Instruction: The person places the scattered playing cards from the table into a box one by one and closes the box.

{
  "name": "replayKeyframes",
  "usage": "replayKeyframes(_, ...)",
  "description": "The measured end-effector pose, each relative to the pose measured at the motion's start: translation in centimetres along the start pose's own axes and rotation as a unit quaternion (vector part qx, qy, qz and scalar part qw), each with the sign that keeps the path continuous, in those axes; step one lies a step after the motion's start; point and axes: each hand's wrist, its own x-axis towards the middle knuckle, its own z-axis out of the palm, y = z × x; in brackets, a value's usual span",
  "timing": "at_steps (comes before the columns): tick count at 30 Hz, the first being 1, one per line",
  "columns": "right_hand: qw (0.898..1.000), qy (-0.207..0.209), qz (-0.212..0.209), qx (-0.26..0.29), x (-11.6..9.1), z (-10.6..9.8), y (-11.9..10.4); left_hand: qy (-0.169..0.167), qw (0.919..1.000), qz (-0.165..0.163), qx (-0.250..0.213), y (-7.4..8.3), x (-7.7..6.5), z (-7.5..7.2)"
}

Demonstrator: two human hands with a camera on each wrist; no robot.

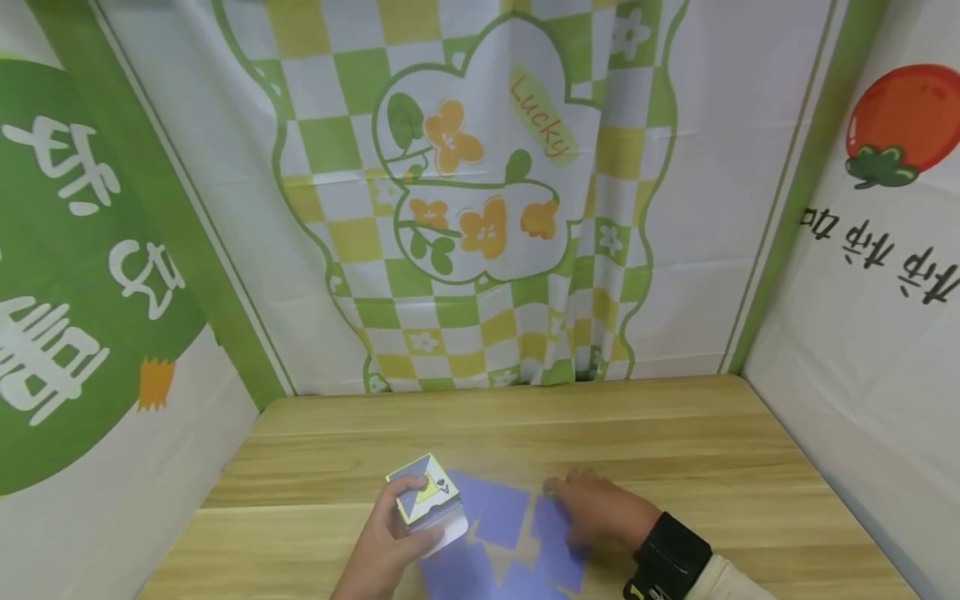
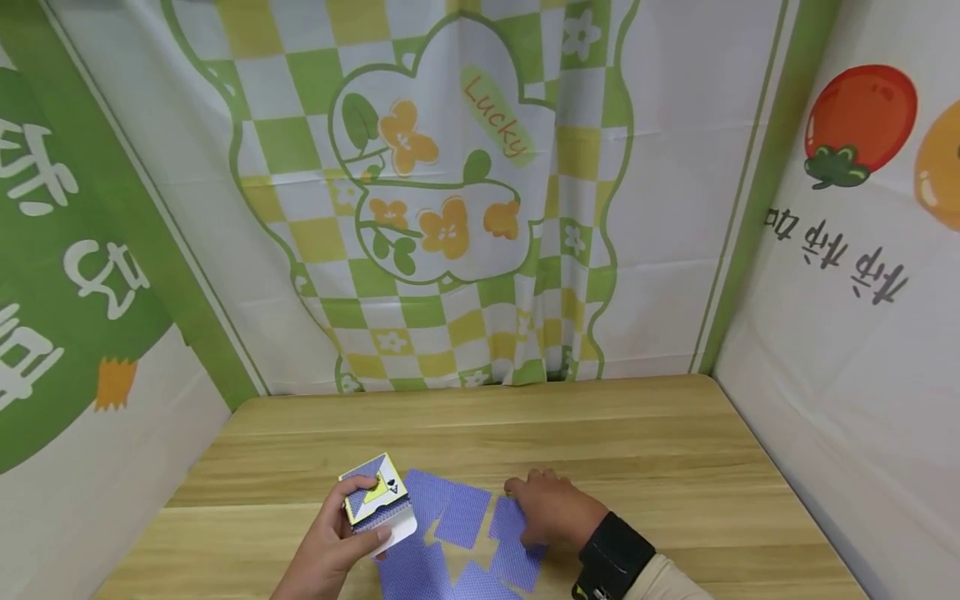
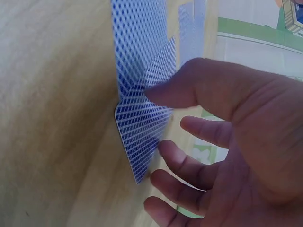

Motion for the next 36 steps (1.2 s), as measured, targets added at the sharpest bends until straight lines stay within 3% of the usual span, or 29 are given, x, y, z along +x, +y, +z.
replayKeyframes(10,1.000,-0.010,-0.010,0.010,-0.9,-0.4,-0.3,0.012,0.9998,-0.011,-0.009,0.1,0.2,0.4)
replayKeyframes(21,0.999,-0.034,-0.007,0.007,-1.2,-0.4,-0.9,0.012,0.9998,-0.001,-0.014,0.4,0.2,0.7)
replayKeyframes(32,0.999,-0.031,0.013,0.018,-1.0,-0.1,-1.7,0.027,0.9994,-0.005,-0.020,0.8,0.1,0.5)
replayKeyframes(36,0.999,-0.020,-0.005,0.025,-1.2,0.1,-1.5,0.026,0.9994,-0.005,-0.022,0.9,0.0,0.5)
